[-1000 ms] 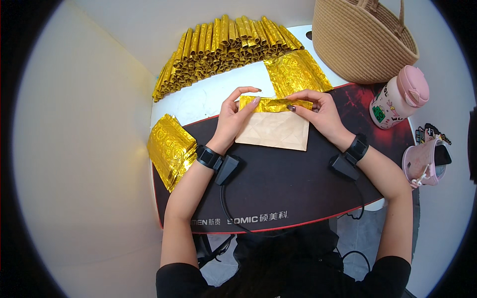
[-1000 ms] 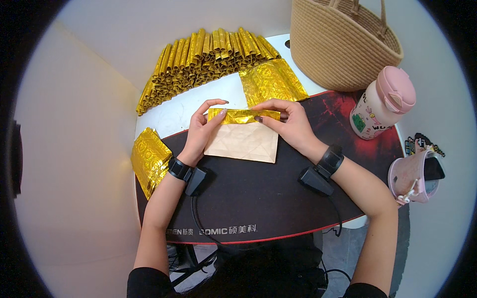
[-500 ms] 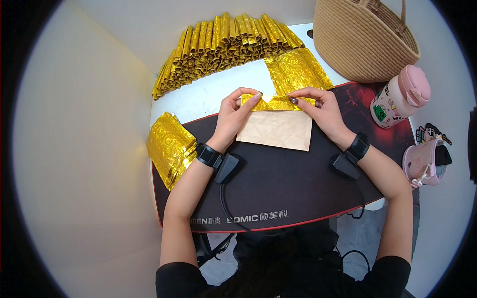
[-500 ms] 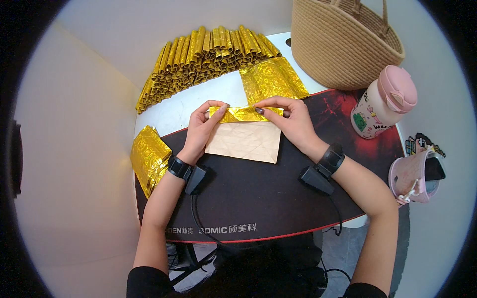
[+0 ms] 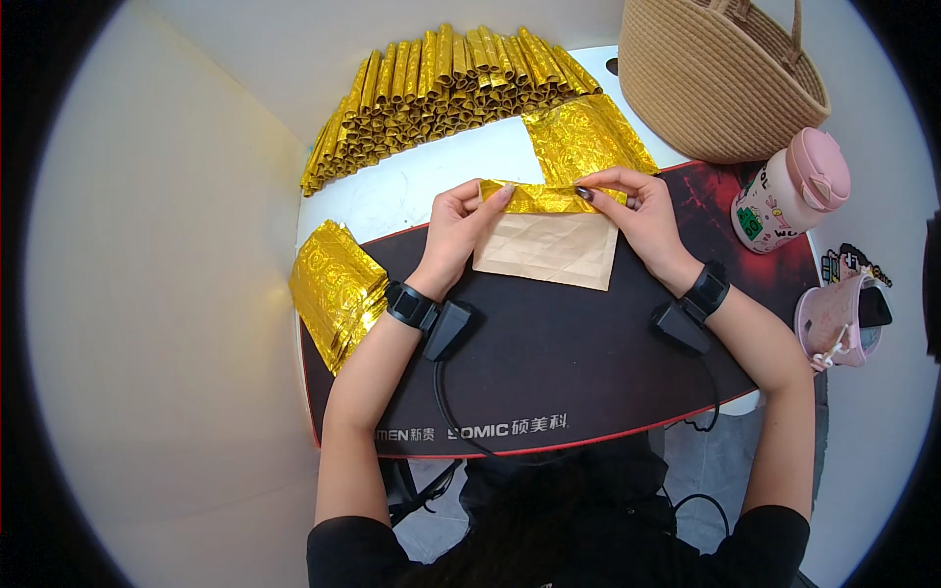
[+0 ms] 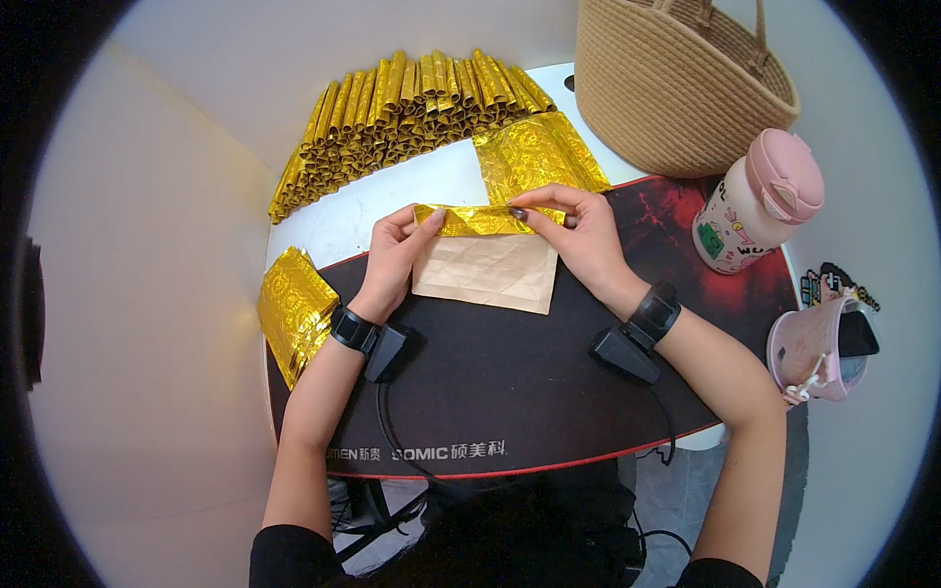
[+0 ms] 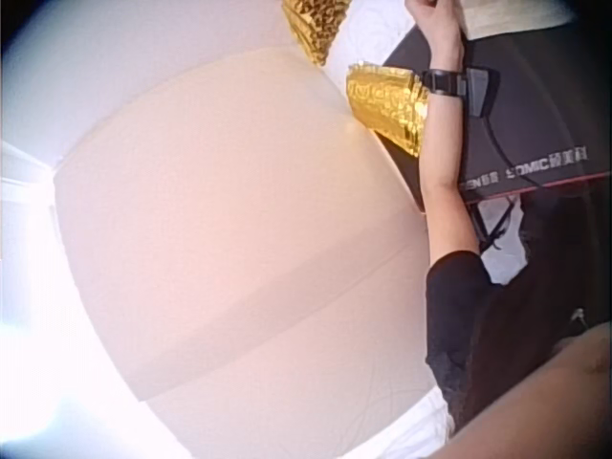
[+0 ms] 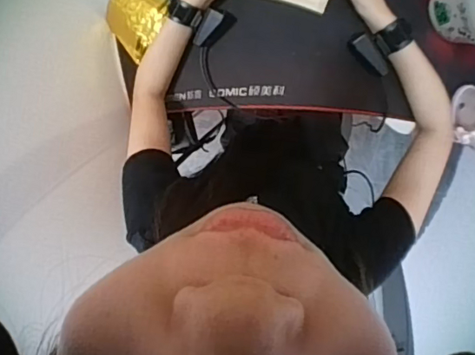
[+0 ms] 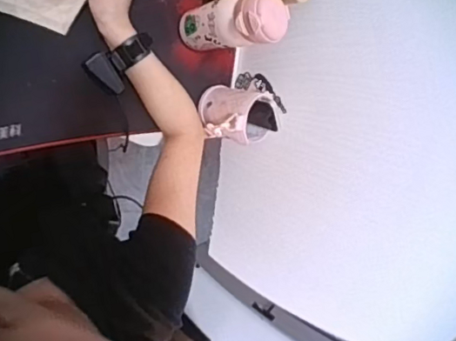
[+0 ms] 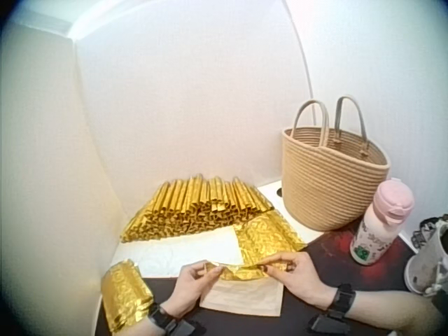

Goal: Wrapping gold foil around small cylindrical objects for packaging.

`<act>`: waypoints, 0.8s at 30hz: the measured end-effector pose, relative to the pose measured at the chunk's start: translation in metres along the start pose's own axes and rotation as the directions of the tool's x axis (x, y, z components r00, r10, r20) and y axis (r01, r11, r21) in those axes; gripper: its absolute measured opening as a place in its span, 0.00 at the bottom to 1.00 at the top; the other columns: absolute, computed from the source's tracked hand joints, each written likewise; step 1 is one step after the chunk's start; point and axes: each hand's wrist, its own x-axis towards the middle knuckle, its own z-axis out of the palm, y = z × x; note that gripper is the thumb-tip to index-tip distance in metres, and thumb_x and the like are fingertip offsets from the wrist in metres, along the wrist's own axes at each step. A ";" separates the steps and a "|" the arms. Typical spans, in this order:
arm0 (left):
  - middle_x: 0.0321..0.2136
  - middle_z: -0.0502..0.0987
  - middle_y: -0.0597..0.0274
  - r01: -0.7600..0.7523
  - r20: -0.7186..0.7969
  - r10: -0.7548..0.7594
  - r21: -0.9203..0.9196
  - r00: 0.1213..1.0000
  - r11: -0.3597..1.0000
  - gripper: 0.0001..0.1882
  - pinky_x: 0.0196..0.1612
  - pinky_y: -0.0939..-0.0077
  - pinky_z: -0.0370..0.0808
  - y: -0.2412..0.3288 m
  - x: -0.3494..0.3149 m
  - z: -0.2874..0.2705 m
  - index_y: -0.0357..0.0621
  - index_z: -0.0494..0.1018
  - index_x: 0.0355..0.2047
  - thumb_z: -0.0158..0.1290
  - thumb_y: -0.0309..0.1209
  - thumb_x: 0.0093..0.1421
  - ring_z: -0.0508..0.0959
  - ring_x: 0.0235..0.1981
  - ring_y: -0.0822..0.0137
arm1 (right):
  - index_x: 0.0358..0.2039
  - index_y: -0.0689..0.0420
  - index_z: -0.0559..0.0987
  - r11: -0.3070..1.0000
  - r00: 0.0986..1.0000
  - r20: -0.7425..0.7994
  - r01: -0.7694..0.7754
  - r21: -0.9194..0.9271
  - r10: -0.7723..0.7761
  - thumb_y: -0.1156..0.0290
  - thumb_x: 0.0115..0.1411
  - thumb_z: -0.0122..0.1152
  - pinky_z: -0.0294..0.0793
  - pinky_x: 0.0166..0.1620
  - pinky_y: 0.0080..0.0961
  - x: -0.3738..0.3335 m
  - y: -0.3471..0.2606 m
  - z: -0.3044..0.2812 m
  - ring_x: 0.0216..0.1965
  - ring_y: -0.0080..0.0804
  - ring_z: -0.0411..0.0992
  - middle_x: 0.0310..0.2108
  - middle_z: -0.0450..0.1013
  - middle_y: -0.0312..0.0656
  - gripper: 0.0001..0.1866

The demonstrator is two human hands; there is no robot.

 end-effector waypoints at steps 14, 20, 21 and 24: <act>0.28 0.79 0.69 -0.049 -0.033 0.053 0.120 0.998 0.992 0.07 0.29 0.91 0.70 0.005 0.000 0.005 0.39 0.77 0.35 0.55 0.30 0.62 0.74 0.26 0.84 | 0.38 0.61 0.80 0.998 0.998 0.049 -0.025 -0.063 0.028 0.80 0.58 0.59 0.73 0.42 0.14 -0.002 -0.001 0.001 0.40 0.17 0.75 0.39 0.78 0.38 0.08; 0.28 0.79 0.68 -0.030 -0.059 0.028 -0.035 0.998 0.999 0.07 0.27 0.90 0.70 0.004 -0.001 0.002 0.39 0.77 0.34 0.56 0.31 0.61 0.74 0.26 0.85 | 0.38 0.62 0.80 0.998 0.997 0.062 -0.030 -0.063 0.034 0.80 0.57 0.59 0.73 0.42 0.14 -0.002 -0.004 0.003 0.40 0.17 0.75 0.38 0.78 0.37 0.08; 0.28 0.79 0.68 -0.018 -0.049 0.018 0.000 0.999 1.000 0.07 0.27 0.89 0.70 0.005 -0.001 0.002 0.38 0.77 0.34 0.56 0.30 0.61 0.75 0.27 0.84 | 0.37 0.62 0.80 0.998 0.998 0.056 -0.040 -0.050 0.043 0.80 0.57 0.59 0.73 0.42 0.14 -0.003 -0.004 0.003 0.40 0.17 0.75 0.38 0.78 0.37 0.07; 0.28 0.79 0.67 -0.025 -0.012 0.026 0.109 1.000 0.994 0.07 0.28 0.88 0.72 0.010 -0.001 0.007 0.38 0.77 0.34 0.56 0.29 0.61 0.75 0.27 0.83 | 0.38 0.62 0.80 0.996 0.997 0.065 -0.032 -0.080 0.037 0.81 0.57 0.59 0.74 0.41 0.14 -0.003 -0.001 -0.001 0.40 0.18 0.75 0.38 0.78 0.37 0.09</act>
